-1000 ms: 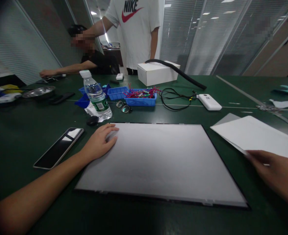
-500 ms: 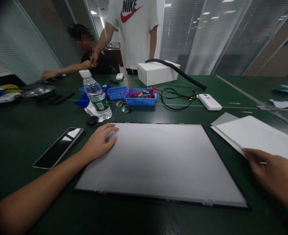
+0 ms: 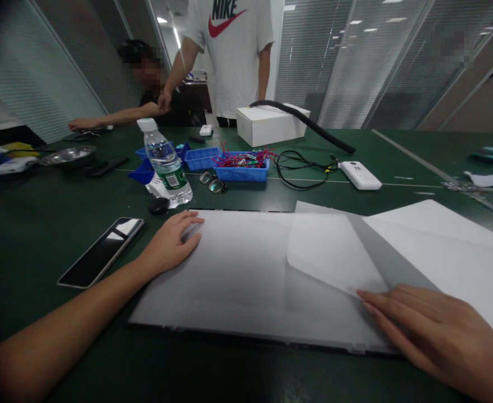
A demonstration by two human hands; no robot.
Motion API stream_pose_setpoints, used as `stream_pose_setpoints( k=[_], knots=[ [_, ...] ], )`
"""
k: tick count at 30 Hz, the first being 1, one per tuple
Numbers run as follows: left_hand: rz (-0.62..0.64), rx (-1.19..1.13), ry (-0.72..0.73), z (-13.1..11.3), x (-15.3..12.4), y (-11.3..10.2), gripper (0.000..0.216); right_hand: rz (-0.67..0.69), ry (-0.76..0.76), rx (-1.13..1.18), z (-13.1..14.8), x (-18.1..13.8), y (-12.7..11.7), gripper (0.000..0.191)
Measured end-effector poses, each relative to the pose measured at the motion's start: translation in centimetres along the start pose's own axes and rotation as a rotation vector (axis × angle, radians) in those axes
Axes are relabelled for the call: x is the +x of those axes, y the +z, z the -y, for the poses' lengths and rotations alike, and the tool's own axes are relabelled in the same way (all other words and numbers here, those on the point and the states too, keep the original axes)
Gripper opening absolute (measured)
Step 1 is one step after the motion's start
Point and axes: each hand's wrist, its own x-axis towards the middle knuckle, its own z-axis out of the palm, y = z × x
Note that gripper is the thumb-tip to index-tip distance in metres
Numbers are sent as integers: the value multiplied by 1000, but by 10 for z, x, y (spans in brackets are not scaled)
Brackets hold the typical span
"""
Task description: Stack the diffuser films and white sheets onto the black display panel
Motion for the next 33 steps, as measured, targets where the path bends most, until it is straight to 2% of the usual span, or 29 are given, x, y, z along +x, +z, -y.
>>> stream_pose_setpoints(
  k=[3,15,24,33],
  knots=[
    [-1,1,1,0,0,1,45,40,-175,-14,-2,6,-4,48],
    [0,2,-1,0,0,1,44,63,-144,28,-13,5,-2,34],
    [-7,-1,10,1,0,1,44,25,-231,39,-8,15,-4,30],
    [-3,0,9,1,1,1,43,50,-221,35,-9,16,-5,29]
  ],
)
